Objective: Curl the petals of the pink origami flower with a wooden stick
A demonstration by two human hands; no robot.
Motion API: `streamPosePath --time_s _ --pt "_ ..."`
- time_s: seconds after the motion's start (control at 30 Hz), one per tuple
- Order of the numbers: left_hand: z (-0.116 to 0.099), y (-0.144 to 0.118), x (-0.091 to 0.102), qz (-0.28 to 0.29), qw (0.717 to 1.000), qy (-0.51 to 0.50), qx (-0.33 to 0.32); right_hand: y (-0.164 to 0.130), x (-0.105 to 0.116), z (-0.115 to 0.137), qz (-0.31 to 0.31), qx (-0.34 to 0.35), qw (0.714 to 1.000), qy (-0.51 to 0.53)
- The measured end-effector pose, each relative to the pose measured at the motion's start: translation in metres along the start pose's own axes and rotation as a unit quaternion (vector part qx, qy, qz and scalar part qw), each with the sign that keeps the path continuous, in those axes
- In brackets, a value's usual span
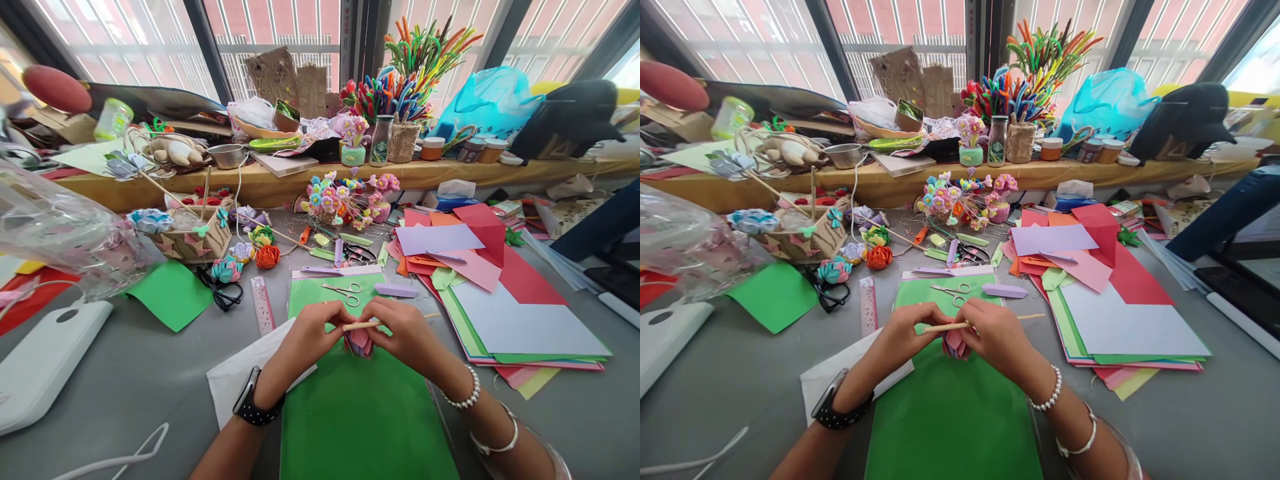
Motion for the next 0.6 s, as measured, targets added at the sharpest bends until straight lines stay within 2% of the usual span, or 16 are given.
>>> streamPosePath --time_s 0.33,0.6 --pt "-0.006 -0.003 -0.004 -0.005 0.999 0.046 -0.029 -0.003 -0.002 0.002 0.009 0.05 0.998 -0.037" --pt "-0.004 0.0 -0.004 -0.015 0.999 -0.024 -0.019 -0.001 0.009 0.002 -0.04 0.048 0.998 -0.005"
Point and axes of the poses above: each hand's wrist, its own y-axis towards the middle knuckle, its own x-axis out of the back of the hand, z = x × y, the point moved 8 cm from there along y, towards the middle knuckle, and after that the axes turned 11 degrees about -z, right-handed, at the moved point
